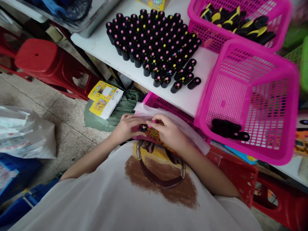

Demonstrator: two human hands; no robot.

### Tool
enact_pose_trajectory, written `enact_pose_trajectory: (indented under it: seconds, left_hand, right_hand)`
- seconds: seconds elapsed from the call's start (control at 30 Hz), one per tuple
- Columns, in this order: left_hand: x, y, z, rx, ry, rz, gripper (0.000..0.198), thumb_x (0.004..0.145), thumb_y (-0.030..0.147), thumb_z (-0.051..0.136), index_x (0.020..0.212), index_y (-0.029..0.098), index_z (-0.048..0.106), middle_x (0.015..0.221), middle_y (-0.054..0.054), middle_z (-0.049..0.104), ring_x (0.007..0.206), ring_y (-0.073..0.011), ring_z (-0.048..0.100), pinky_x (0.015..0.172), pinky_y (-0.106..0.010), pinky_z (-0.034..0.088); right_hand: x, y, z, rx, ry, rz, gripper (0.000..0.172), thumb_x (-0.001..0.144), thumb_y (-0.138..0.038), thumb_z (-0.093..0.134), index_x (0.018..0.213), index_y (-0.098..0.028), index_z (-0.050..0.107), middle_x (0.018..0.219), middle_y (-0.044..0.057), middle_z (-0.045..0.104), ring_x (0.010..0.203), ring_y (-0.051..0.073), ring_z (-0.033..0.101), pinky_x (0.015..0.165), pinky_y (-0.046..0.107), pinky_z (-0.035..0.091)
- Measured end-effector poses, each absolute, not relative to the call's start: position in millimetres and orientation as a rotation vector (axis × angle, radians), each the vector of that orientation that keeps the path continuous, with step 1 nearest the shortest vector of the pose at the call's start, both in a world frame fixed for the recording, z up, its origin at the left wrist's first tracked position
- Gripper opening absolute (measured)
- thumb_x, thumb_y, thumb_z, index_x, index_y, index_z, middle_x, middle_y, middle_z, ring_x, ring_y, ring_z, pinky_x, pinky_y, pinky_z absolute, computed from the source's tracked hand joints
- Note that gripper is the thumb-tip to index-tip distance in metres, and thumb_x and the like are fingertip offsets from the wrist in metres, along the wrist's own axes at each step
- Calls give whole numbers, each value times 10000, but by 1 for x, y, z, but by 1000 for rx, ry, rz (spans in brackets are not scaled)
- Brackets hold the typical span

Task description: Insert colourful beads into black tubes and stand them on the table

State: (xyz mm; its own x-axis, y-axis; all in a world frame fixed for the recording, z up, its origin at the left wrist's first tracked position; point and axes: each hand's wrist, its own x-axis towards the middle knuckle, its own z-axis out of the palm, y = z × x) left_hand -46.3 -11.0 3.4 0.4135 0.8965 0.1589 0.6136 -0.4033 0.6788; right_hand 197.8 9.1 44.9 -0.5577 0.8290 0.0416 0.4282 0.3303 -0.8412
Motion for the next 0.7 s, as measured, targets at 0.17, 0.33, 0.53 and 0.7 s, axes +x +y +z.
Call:
enact_pose_trajectory:
  seconds: [0.17,0.33,0.53,0.7]
  left_hand:
    - [-50,13,33,2116,1135,942,406,906,524,774,1184,228,770,1103,-90,790,1018,-218,745,948,-362,579]
    - [-7,68,61,2229,1272,969,425,931,492,760,1259,222,756,1195,-90,748,1068,-217,720,974,-351,559]
    - [51,106,67,2344,1552,667,314,975,310,723,1281,249,755,1258,-95,779,1189,-340,641,1004,-537,410]
    - [60,113,59,2383,1554,616,329,1047,252,577,1344,250,716,1332,-106,747,1243,-357,562,983,-552,352]
  right_hand:
    - [227,0,18,-1037,-2237,938,432,974,-23,487,1211,-242,773,1181,80,694,1097,192,664,998,348,545]
    - [229,-4,-3,-1231,-2515,1043,447,900,37,542,1161,-213,804,1242,105,718,1152,233,669,1007,372,548]
    - [216,5,-3,-1361,-2699,900,303,955,-43,583,1127,-181,791,1227,126,725,1152,250,658,982,358,547]
    - [213,5,-17,-1327,-2664,855,172,914,-36,668,895,-168,776,1063,106,742,992,236,673,821,320,554]
